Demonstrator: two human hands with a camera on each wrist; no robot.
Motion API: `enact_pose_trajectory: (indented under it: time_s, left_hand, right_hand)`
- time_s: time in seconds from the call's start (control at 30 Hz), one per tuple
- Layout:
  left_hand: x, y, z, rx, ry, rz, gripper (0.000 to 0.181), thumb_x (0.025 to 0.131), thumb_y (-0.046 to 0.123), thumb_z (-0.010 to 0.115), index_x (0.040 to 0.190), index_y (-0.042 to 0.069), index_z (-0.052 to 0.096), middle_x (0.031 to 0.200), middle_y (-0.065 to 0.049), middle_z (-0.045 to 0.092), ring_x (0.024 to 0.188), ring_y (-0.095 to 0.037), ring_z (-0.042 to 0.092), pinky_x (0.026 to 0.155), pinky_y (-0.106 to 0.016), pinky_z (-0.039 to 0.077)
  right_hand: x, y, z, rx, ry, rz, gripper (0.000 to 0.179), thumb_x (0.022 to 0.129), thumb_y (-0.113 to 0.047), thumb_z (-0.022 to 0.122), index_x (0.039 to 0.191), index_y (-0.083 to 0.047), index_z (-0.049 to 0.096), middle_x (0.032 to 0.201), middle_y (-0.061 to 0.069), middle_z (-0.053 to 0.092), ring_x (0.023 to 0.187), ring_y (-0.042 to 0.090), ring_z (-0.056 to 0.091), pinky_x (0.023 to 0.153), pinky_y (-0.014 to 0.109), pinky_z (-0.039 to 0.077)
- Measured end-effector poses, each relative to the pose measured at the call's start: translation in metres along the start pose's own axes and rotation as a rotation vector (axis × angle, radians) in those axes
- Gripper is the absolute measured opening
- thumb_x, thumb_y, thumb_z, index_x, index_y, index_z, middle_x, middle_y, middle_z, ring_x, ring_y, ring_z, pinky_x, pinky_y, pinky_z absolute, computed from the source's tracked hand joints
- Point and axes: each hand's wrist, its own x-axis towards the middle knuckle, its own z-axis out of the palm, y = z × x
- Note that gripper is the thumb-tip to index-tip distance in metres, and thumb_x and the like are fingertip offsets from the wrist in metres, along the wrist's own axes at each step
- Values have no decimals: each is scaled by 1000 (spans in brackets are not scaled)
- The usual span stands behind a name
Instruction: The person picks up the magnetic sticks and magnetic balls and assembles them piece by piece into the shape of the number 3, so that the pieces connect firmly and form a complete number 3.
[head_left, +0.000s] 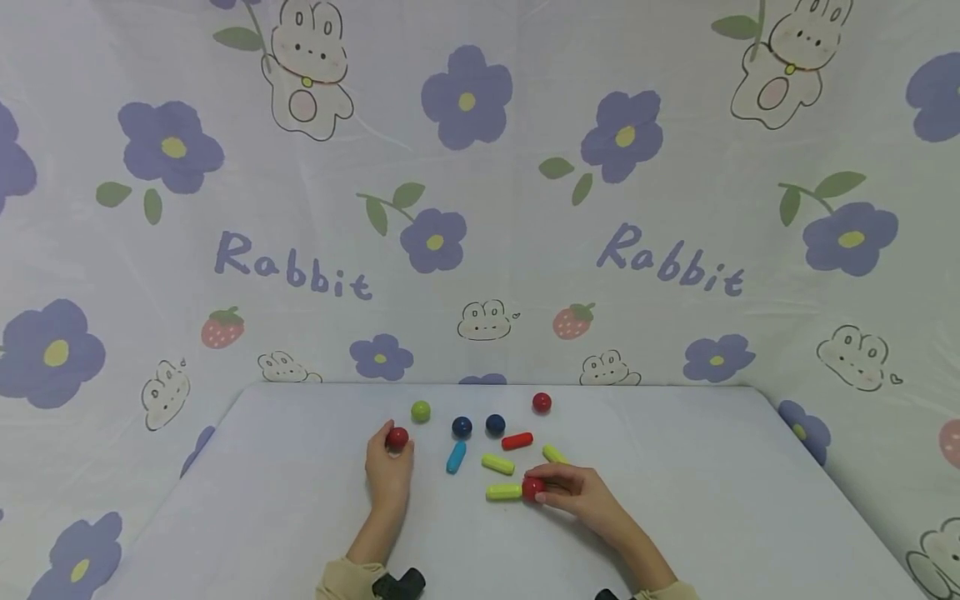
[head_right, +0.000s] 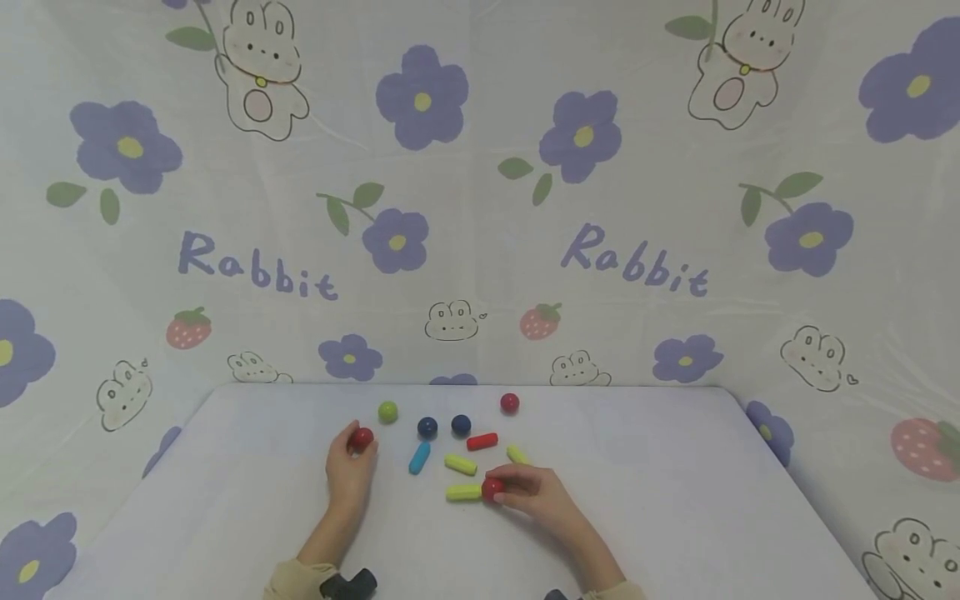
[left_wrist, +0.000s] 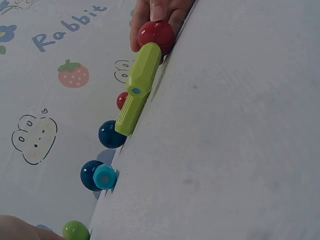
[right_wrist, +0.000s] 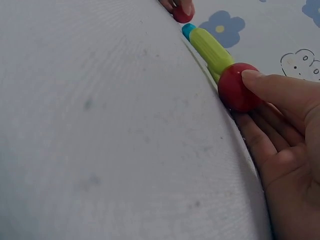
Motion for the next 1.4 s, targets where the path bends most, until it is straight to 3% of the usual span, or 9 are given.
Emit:
enact_pose_trajectory:
  time_s: [0.37,0.67,0.9,1.17,1.4]
  left_hand:
    - [-3,3,-3,11,24,33,39,79,-10,67,118,-4,63,123,-26,60,115,-40,59,102,-49,48]
    - [-2,6,-3,-18,-31,-41,36,82,-2,70,117,1,64,122,-22,62,112,-36,62,99,-45,51]
    - [-3,7,-1,-42,-67,-4,34,82,2,73,116,3,66,119,-20,65,110,-34,63,97,-44,53]
    - [-2,6,3,-72,-223,54,33,82,6,75,114,7,68,116,-16,67,107,-29,66,89,-30,57]
    - [-5,9,3,-158,-429,80,32,82,4,75,114,8,68,119,-13,67,109,-27,66,91,-26,56]
  right_hand:
    - [0,-2,1,-6,8,13,39,87,-19,73,125,-13,65,129,12,64,117,17,63,96,20,51]
    - [1,-1,1,-14,6,19,39,87,-22,73,125,-14,65,129,11,63,120,22,62,96,21,52]
    - [1,0,0,-15,10,15,39,87,-21,73,124,-14,66,129,11,64,118,19,62,97,20,51]
    - [-1,0,1,-17,10,24,39,87,-22,73,125,-14,65,129,10,64,120,19,61,98,20,51]
    - [-2,-3,1,0,-6,13,40,89,-19,71,126,-11,64,130,14,62,118,17,62,95,21,52]
